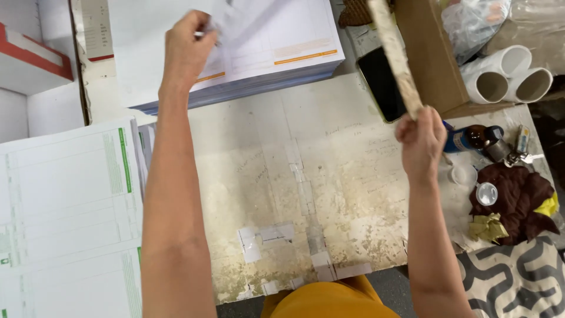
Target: The person fans out a stack of paper by hand and then flips through various stacks on a table to separate and reorganize individual sheets.
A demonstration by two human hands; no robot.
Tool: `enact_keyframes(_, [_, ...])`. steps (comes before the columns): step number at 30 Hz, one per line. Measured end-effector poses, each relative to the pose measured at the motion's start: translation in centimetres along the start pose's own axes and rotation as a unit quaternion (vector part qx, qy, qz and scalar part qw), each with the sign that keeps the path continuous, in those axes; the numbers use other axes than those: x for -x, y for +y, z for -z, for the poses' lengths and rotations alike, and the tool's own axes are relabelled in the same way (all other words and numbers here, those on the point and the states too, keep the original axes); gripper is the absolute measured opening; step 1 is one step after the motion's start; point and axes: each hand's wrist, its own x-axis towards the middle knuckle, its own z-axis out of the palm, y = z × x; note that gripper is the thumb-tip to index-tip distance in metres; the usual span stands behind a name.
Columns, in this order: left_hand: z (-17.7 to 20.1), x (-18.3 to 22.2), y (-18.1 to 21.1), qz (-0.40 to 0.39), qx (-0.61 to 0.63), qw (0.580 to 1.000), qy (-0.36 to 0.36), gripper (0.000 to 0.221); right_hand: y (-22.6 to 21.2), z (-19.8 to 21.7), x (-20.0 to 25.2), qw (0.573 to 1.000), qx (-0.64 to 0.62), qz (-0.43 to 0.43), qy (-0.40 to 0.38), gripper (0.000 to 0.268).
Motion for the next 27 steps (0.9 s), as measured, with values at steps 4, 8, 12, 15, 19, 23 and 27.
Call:
enact_keyframes(4, [0.8,5.9,2.7,-0.044,0.060,0.983,0.169,0.021,0.5,-5.1,-3.8,0.998,-0.035,-0.034,-0.044,0.026])
enact_keyframes(8, [-2.3,17.1,-0.4,-0.132,-0.087,0.948,0.277,0.031,3.1,-7.2,-6.7,0.989,-0.044,-0.070,-0.126,0.032])
enact_keyframes(12, [-5.4,28.3,-0.2,-0.115,-0.136,0.958,0.223,0.040,3.2,-6.9,-6.7,0.975,-0.018,-0.179,-0.131,0.044])
enact_keyframes(15, [-6.7,33.9,1.6,-0.114,-0.063,0.984,0.125,0.033,-1.0,-6.4,-3.5,0.972,0.092,-0.192,-0.102,0.052])
enact_keyframes(19, [-6.0,37.5,2.8,0.015,-0.104,0.994,0.035,0.009,-0.6,-4.6,-2.3,0.964,0.198,-0.071,-0.163,0.030])
enact_keyframes(23, [-5.2,38.1,3.2,0.207,-0.092,0.974,-0.029,0.014,-2.7,-11.1,2.6,0.862,0.343,0.026,-0.372,0.029])
enact_keyframes(27, [-4.6,38.0,4.1,0.215,-0.082,0.973,0.009,0.021,0.2,-16.4,9.9,0.608,0.466,0.183,-0.616,0.053])
